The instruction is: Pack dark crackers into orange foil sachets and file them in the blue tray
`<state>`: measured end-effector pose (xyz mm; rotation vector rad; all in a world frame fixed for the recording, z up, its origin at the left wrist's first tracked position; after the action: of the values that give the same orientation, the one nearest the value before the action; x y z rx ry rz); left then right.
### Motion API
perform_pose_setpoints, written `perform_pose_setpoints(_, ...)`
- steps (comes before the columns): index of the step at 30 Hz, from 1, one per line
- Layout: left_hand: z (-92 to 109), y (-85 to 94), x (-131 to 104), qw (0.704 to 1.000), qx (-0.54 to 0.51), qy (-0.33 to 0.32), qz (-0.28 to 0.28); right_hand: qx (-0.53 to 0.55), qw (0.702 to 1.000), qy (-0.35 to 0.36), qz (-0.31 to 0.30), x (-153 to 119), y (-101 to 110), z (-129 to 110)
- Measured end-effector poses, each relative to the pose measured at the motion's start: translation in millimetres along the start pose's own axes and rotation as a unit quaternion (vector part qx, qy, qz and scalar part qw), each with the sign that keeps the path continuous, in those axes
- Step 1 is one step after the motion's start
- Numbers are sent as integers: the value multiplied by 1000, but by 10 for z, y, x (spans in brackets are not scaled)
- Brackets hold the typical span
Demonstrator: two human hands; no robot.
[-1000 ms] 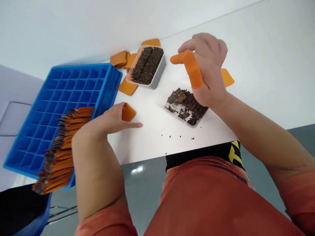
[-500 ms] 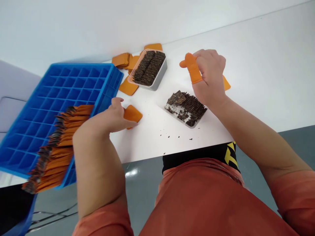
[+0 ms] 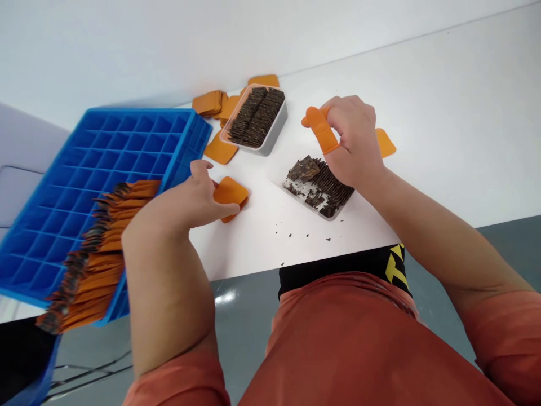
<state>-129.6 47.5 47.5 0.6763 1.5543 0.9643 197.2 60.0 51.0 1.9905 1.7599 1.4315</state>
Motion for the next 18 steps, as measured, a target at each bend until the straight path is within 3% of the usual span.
perform_pose_setpoints(6,122,210,-181,995,-56,-67,44,-15,1000,-1,-14,11,39,-69)
perform_pose_setpoints(9,256,298,-296,984,-63,-143,86,-16,1000,2,-13,15,69,-93)
perform_pose_setpoints(13,506,357,-428,941,-80,-285,163,5,1000,-15,-15,12,25,-38)
perform_pose_setpoints(18,783,398,-648,892,-121,-353,253,165,984,-37,-52,46,-27,-6)
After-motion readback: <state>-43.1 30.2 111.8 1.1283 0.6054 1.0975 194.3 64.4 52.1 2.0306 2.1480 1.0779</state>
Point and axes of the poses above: each hand's wrist, its own x-axis towards the middle knuckle, its own y-axis out of the back of the hand, z = x × y, the point moved 4 cm from there along x, towards the middle knuckle, and after that the axes turned 2 degrees about -z, right-handed, at the moved point
